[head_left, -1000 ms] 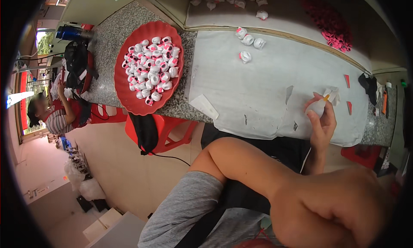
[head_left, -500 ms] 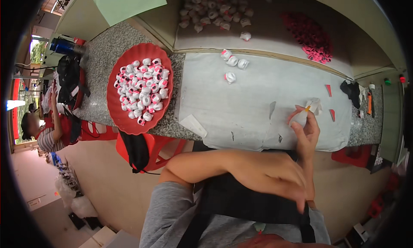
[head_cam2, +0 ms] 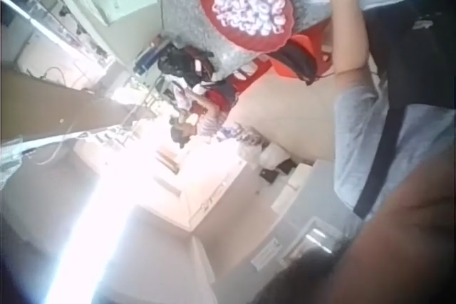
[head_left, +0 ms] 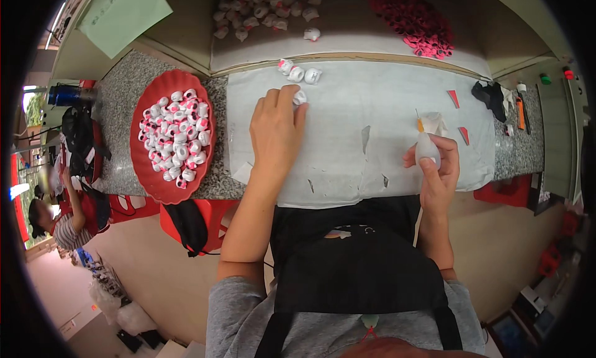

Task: Gluing small pink bows onto white toy cat heads.

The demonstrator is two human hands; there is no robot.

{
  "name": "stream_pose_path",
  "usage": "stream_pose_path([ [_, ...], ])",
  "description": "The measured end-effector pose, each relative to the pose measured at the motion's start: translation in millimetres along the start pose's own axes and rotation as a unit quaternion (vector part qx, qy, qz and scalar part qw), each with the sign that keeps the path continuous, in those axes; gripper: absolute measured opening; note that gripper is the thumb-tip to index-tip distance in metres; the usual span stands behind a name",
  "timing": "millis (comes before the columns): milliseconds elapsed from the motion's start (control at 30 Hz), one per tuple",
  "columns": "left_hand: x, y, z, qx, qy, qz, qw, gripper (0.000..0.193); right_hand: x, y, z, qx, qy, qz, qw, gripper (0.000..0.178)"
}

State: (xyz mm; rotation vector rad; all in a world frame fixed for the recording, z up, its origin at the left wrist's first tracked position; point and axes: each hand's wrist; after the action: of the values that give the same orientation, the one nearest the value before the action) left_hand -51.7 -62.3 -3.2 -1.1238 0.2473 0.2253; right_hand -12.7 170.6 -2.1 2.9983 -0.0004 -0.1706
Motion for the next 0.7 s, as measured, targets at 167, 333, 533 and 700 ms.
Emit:
stream_pose_path([
  [167, 8.5, 4.2, 8.2, 0.218, -0.024, -0.004, 0.976, 0.028, -2.8, 0.4, -6.5, -0.077, 0.066, 0.015, 0.995, 0.029],
  [333, 42.1, 13.7, 38.3, 0.682, -0.187, -0.133, 0.694, 0.026, -2.0, -1.3, -12.7, -0.133, -0.012, 0.044, 0.990, 0.030],
  [533, 59.6, 19.3, 49.4, 0.714, -0.153, -0.105, 0.675, 0.025, -8.2, 10.5, -25.4, -0.225, -0.034, 0.102, 0.968, 0.034],
  [700, 57.5, 12.3, 55.8, 0.739, -0.189, -0.084, 0.642, 0.026, -0.4, 19.7, -26.1, 0.009, -0.181, 0.030, 0.983, 0.034],
])
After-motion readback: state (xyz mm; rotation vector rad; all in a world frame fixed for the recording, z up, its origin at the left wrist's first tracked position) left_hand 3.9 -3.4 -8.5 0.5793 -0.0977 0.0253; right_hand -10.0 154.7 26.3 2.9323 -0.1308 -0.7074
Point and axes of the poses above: each hand's wrist, its own x-axis away from the middle knuckle, its own y-axis out of the palm, z = x × y, and after that the axes turned 2 degrees about -y, right-handed
